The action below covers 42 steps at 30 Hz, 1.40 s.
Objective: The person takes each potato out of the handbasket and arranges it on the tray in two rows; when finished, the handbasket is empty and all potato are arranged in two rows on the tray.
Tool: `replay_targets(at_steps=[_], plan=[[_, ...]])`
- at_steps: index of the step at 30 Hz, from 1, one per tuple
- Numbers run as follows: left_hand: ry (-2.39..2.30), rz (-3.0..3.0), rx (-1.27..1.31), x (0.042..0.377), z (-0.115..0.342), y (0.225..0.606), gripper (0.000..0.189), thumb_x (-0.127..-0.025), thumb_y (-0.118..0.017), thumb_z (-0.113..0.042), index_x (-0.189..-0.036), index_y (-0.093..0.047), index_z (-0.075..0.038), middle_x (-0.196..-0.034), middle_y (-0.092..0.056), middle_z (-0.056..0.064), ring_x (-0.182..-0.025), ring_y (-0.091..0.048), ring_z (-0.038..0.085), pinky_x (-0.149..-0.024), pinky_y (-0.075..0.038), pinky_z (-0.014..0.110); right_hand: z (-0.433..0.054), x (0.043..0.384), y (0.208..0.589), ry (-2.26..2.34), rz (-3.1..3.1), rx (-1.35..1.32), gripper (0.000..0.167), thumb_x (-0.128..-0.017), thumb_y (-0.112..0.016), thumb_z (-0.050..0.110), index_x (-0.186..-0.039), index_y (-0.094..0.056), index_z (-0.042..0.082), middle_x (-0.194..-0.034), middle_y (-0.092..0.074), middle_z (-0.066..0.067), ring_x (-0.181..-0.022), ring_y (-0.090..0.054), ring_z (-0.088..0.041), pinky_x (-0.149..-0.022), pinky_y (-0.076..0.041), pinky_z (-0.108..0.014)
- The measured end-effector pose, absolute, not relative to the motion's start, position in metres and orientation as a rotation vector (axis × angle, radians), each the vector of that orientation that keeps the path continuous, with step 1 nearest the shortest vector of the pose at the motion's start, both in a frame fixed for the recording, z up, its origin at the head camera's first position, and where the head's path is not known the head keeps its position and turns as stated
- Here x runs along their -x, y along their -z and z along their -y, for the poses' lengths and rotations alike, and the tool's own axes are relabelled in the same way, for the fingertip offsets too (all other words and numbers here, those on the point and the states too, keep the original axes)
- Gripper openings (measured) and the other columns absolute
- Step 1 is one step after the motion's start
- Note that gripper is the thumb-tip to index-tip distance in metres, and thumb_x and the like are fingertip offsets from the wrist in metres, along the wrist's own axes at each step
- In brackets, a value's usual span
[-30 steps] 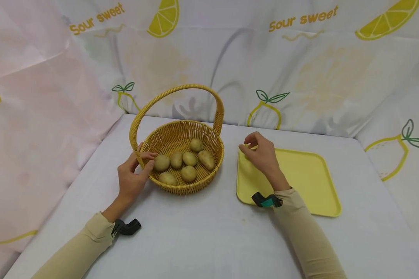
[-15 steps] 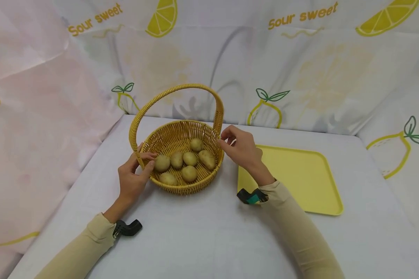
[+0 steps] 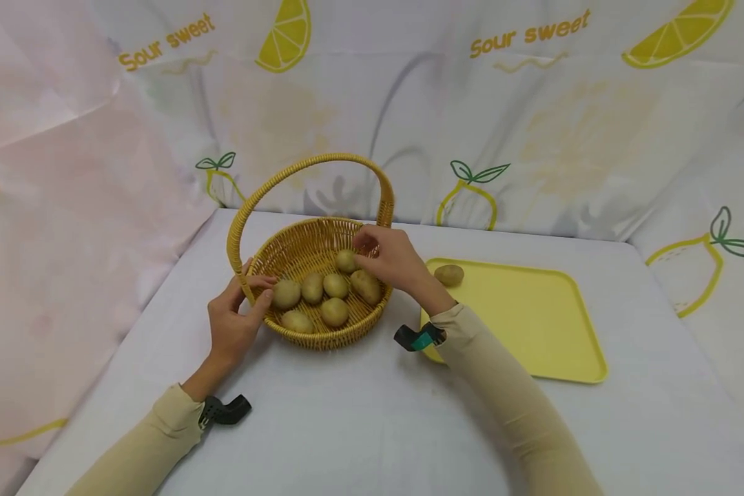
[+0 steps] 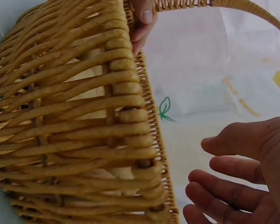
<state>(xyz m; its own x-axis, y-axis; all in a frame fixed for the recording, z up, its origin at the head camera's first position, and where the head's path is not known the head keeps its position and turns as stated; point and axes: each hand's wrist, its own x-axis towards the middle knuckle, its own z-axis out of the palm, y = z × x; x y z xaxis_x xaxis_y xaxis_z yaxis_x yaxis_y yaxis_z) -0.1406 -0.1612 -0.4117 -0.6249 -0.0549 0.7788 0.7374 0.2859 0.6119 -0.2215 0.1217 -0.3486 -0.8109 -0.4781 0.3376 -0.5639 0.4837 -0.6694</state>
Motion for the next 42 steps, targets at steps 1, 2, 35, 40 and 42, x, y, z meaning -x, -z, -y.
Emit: replay_targets(at_steps=[1,2,35,40,42], plan=[[1.410,1.843,0.614,0.140,0.161,0.411,0.006,-0.085,-0.067,0.013,-0.091,-0.067,0.013,-0.096,-0.069,0.033,-0.104,-0.066,0.027,-0.097,-0.050,0.028,-0.120,0.224,0.348,-1.237,2.628,-0.933,0.022,-0.093,-0.076,0.007,-0.112,-0.072,-0.002,-0.105,-0.073,-0.012,-0.094,-0.068,-0.024,-0.080,-0.057,-0.039],[1.410,1.841,0.615,0.140,0.161,0.411,0.006,-0.085,-0.067,0.014,-0.091,-0.067,0.013,-0.096,-0.069,0.032,-0.103,-0.067,0.030,-0.097,-0.050,0.028,-0.118,0.227,0.347,-1.231,2.644,-0.942,0.023,-0.093,-0.075,0.007,-0.113,-0.072,-0.003,-0.106,-0.073,-0.013,-0.095,-0.068,-0.025,-0.081,-0.057,-0.039],[1.416,1.839,0.617,0.140,0.161,0.411,0.009,-0.084,-0.067,0.016,-0.093,-0.067,0.015,-0.097,-0.069,0.032,-0.101,-0.066,0.037,-0.095,-0.050,0.028,-0.074,0.273,0.360,-1.356,3.040,-0.800,0.047,-0.094,-0.060,-0.007,-0.140,-0.061,-0.001,-0.138,-0.062,-0.017,-0.128,-0.057,-0.032,-0.106,-0.046,-0.040],[1.424,1.838,0.621,0.140,0.161,0.412,0.009,-0.084,-0.067,0.017,-0.093,-0.067,0.016,-0.097,-0.068,0.034,-0.098,-0.064,0.048,-0.094,-0.049,0.027,-0.075,0.275,0.366,-1.296,3.105,-0.777,0.048,-0.090,-0.064,-0.004,-0.138,-0.064,0.000,-0.138,-0.063,-0.015,-0.130,-0.056,-0.030,-0.108,-0.044,-0.038],[1.425,1.837,0.618,0.140,0.161,0.412,0.010,-0.083,-0.067,0.017,-0.093,-0.067,0.016,-0.097,-0.068,0.035,-0.097,-0.064,0.048,-0.094,-0.050,0.027,-0.076,0.276,0.368,-1.234,3.125,-0.793,0.050,-0.087,-0.066,-0.002,-0.137,-0.065,0.001,-0.137,-0.064,-0.014,-0.130,-0.055,-0.029,-0.107,-0.044,-0.038]])
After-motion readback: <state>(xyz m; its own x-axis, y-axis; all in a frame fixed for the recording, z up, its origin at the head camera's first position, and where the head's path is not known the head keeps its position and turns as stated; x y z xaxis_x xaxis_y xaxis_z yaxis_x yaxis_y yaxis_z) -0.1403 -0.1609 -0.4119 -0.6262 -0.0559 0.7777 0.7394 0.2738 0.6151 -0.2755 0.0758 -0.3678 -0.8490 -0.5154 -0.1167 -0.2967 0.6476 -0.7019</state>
